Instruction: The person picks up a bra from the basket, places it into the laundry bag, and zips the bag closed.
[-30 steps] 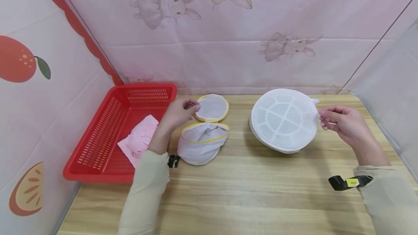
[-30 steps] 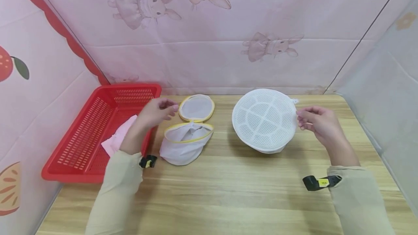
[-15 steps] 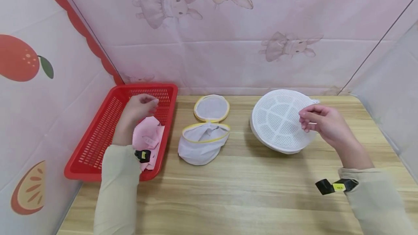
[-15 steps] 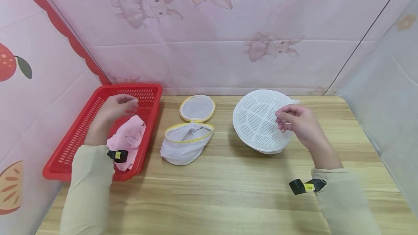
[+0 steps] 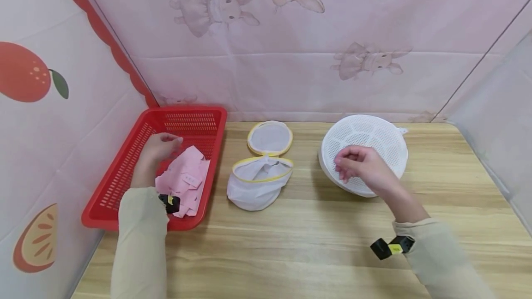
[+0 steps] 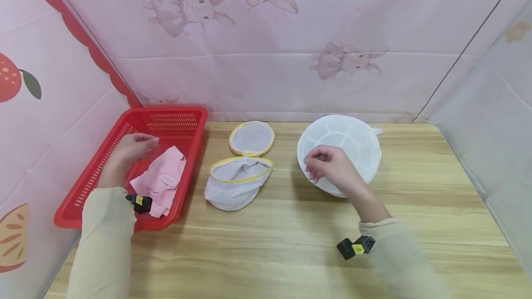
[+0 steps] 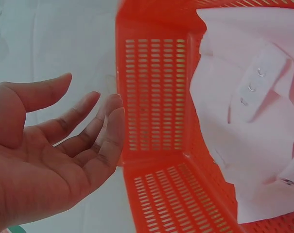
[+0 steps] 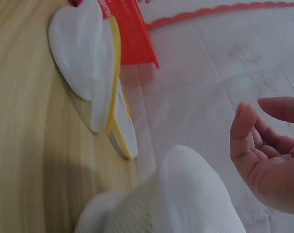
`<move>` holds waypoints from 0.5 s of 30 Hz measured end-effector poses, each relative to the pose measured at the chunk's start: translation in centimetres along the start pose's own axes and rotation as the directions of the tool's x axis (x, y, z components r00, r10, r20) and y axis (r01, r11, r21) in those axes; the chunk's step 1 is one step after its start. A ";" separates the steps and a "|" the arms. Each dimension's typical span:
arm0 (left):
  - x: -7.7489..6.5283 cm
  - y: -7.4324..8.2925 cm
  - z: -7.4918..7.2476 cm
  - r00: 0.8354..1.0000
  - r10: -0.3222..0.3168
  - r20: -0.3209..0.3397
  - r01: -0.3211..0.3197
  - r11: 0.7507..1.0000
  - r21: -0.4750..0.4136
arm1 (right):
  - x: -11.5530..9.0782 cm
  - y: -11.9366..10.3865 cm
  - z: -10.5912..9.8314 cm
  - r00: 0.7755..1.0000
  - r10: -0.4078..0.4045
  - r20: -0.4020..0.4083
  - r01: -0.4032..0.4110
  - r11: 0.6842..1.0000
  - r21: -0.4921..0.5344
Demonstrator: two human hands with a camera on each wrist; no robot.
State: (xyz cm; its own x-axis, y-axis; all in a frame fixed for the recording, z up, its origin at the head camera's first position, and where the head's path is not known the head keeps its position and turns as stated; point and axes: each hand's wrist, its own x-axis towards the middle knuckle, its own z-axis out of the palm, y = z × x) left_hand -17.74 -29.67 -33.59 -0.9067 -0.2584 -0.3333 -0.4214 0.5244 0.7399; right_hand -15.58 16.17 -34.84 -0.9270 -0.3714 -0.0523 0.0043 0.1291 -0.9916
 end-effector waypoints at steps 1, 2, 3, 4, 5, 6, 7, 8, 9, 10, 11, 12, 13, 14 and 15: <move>0.1 -0.1 0.0 1.000 -0.008 -0.002 0.008 1.000 -0.005 | 0.1 0.1 0.5 1.000 0.005 0.014 -0.005 1.000 -0.011; 0.2 -0.3 0.0 1.000 -0.017 -0.005 0.017 1.000 -0.008 | 0.3 0.3 1.1 1.000 0.008 0.027 -0.007 1.000 -0.020; 0.3 -0.4 -0.1 1.000 -0.025 -0.005 0.025 1.000 -0.011 | 0.5 0.4 1.6 0.999 0.011 0.040 -0.010 1.000 -0.025; 0.4 -0.6 -0.1 0.999 -0.032 -0.003 0.032 0.999 -0.011 | 0.7 0.6 2.0 0.999 0.015 0.051 -0.014 0.999 -0.032; 0.5 -0.8 -0.1 0.999 -0.038 -0.001 0.038 0.999 -0.014 | 1.0 0.7 2.4 0.998 0.019 0.062 -0.017 0.999 -0.034; 0.6 -1.0 -0.2 0.999 -0.042 0.001 0.042 0.999 -0.019 | 1.3 0.9 2.8 0.997 0.021 0.071 -0.018 0.999 -0.032; 0.7 -1.2 -0.2 0.999 -0.046 0.002 0.046 0.999 -0.024 | 1.6 1.1 3.2 0.997 0.027 0.075 -0.024 0.999 -0.032; 0.8 -1.4 -0.3 0.999 -0.046 0.003 0.046 0.999 -0.029 | 1.9 1.2 3.5 0.997 0.033 0.076 -0.031 0.999 -0.032; 0.9 -1.6 -0.3 0.999 -0.046 0.007 0.046 0.998 -0.034 | 2.2 1.3 3.8 0.996 0.043 0.074 -0.041 0.999 -0.035; 1.0 -1.8 -0.3 0.999 -0.048 0.008 0.048 0.998 -0.037 | 2.5 1.5 4.0 0.996 0.051 0.073 -0.048 0.998 -0.037; 1.1 -1.9 -0.4 0.999 -0.048 0.007 0.048 0.998 -0.042 | 2.8 1.6 4.3 0.996 0.057 0.071 -0.055 0.998 -0.036; 1.2 -2.1 -0.4 0.999 -0.050 0.007 0.050 0.998 -0.042 | 3.1 1.7 4.5 0.996 0.066 0.067 -0.063 0.997 -0.038; 1.2 -2.2 -0.5 0.999 -0.049 0.007 0.049 0.998 -0.037 | 3.4 1.8 4.7 0.995 0.075 0.062 -0.072 0.996 -0.042; 1.3 -2.3 -0.5 0.999 -0.049 0.010 0.049 0.998 -0.033 | 3.7 1.9 4.9 0.995 0.082 0.059 -0.080 0.996 -0.044; 1.4 -2.5 -0.6 0.999 -0.050 0.010 0.051 0.998 -0.029 | 4.0 2.1 5.0 0.994 0.090 0.056 -0.088 0.995 -0.042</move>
State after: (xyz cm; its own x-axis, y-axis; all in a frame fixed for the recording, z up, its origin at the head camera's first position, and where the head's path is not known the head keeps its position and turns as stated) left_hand -17.94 -31.77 -35.53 -0.8844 -0.2764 -0.3759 -0.4661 0.4865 0.7390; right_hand -17.41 10.35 -37.70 -0.9002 -0.4095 -0.1482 0.0700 0.1997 -0.9773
